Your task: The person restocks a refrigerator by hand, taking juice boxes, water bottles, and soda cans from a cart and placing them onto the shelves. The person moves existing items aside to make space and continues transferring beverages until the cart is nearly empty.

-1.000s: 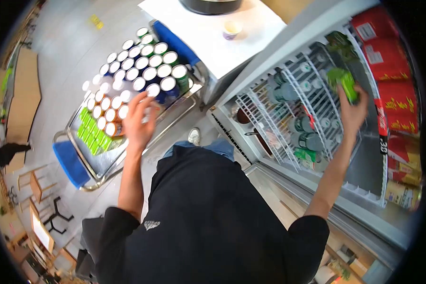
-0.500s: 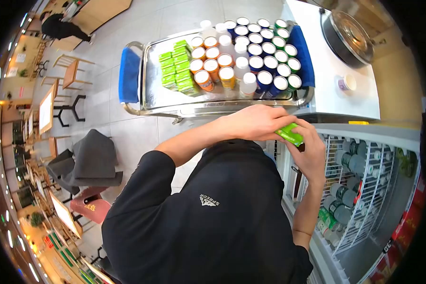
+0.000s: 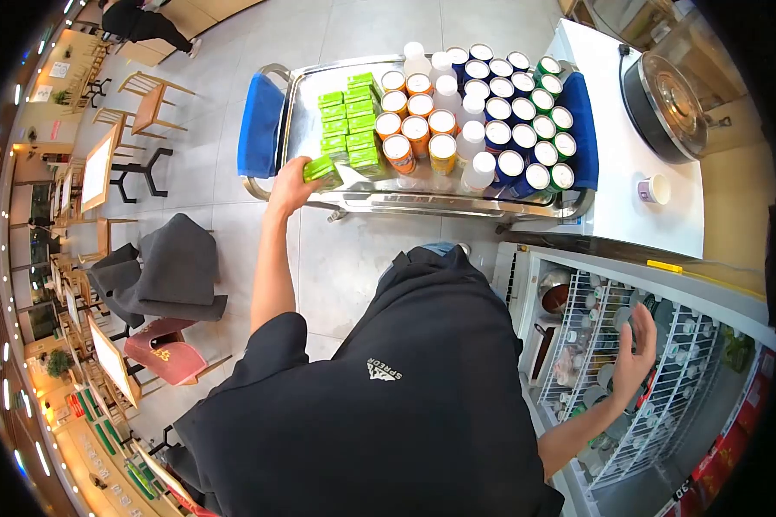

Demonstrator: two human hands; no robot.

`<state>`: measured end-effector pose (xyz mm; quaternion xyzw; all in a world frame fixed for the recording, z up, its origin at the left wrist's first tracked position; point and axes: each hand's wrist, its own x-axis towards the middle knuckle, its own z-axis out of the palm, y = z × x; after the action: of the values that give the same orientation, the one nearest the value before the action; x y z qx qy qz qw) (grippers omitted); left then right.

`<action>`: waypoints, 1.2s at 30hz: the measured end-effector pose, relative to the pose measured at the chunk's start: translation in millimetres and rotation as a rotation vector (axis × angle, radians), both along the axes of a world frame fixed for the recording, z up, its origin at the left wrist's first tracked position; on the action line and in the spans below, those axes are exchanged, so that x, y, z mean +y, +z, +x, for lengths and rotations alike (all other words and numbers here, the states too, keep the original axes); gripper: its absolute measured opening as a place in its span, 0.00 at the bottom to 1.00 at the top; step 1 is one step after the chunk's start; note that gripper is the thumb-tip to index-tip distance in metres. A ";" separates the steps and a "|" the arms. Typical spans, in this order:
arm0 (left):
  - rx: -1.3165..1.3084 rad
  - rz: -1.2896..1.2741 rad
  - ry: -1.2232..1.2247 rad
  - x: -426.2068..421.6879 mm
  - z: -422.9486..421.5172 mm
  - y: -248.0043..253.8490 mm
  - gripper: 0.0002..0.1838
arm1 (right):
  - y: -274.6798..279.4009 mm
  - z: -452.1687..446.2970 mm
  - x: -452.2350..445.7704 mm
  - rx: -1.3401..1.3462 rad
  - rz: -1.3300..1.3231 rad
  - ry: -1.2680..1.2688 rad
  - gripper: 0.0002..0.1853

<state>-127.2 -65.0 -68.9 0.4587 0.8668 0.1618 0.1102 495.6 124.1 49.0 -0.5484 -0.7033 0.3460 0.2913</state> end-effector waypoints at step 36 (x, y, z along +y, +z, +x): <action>0.081 -0.074 0.150 50.8 -35.0 -115.6 0.61 | -32.4 55.2 -54.6 -0.004 -0.127 -0.280 0.18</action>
<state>-162.2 -14.2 -184.5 0.3941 0.9079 0.1189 0.0794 550.8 69.4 16.6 -0.6594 -0.5971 0.3446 0.2998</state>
